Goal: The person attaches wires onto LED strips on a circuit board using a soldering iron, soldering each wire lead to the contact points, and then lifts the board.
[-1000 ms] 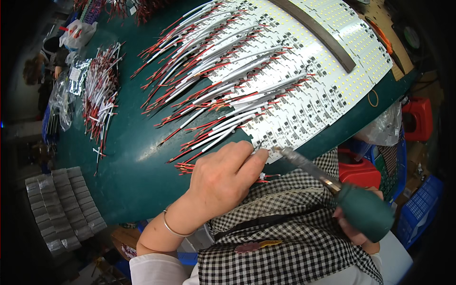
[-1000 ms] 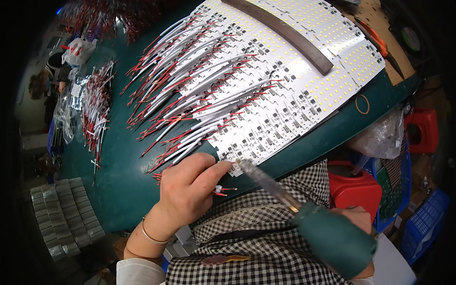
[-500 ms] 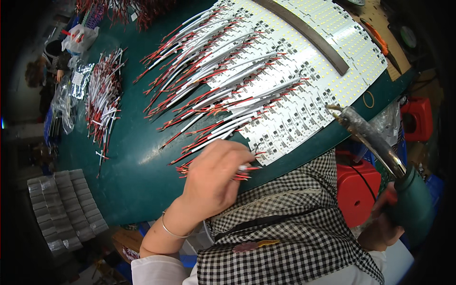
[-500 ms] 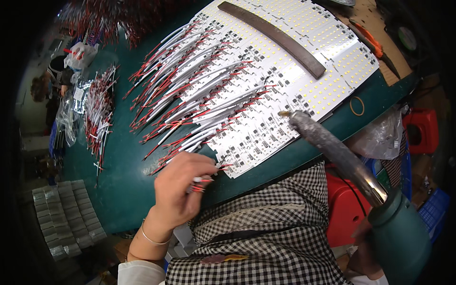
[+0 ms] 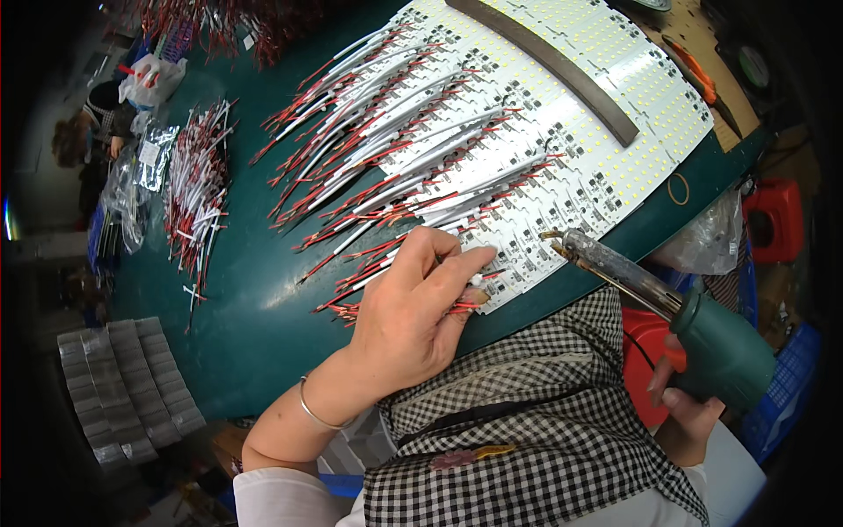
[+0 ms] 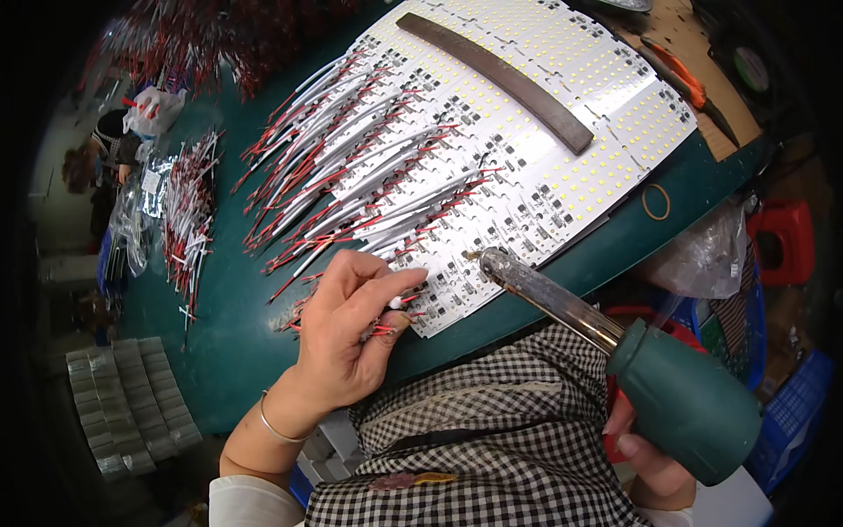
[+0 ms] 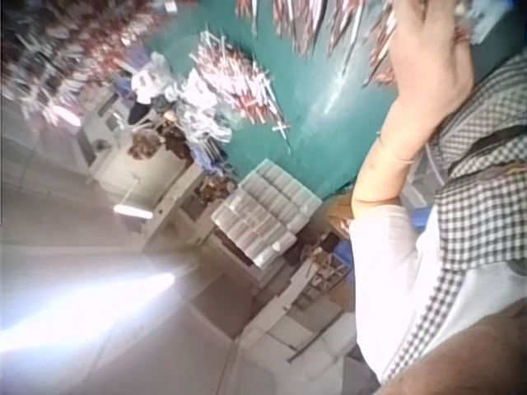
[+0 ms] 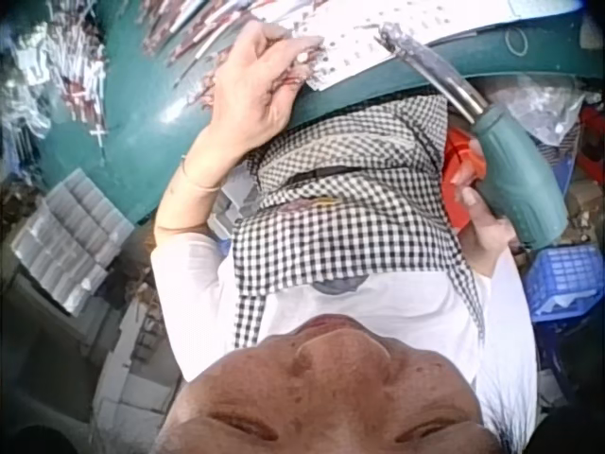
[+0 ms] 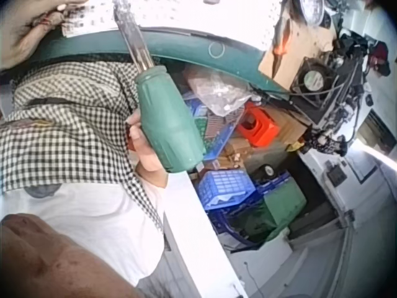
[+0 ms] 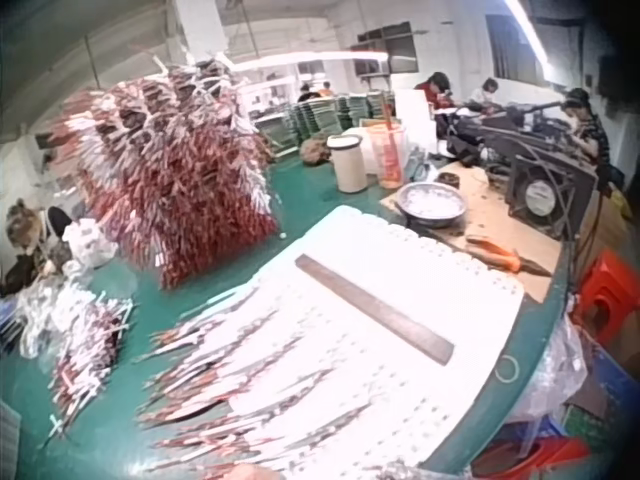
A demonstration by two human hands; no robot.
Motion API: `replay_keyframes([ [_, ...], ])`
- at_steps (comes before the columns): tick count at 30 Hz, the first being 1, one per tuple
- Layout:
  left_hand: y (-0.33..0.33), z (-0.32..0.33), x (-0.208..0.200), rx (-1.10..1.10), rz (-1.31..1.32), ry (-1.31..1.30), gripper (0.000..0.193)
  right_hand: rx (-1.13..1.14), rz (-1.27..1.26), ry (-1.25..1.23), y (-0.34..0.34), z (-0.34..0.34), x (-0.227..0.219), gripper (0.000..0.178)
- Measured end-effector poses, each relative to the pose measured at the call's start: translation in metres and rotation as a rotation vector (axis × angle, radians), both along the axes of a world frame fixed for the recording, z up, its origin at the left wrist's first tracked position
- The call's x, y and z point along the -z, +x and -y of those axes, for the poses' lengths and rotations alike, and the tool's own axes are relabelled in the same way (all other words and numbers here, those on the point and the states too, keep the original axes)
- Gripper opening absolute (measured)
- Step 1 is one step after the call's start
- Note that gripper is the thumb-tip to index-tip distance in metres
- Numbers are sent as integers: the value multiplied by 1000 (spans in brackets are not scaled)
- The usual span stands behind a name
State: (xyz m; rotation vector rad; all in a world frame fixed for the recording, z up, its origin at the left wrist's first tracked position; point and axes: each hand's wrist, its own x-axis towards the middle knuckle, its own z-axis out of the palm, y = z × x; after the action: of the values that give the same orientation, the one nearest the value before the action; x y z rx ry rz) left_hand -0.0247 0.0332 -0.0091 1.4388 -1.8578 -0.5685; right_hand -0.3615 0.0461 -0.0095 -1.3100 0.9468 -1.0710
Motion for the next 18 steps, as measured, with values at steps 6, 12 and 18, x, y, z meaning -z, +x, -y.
replay_keyframes([
  [6, -2, -2, 0, -1, 37, 4, 41, 39, 25, 30, 1, 1, 3, 66],
  [12, -2, 0, 5, -15, 115, -217, 48, -31, 3, 36, -9, -3, 7, 67],
  [18, 1, -5, 4, 53, 340, -252, 58, -8, -27, 153, -6, -6, 0, 68],
])
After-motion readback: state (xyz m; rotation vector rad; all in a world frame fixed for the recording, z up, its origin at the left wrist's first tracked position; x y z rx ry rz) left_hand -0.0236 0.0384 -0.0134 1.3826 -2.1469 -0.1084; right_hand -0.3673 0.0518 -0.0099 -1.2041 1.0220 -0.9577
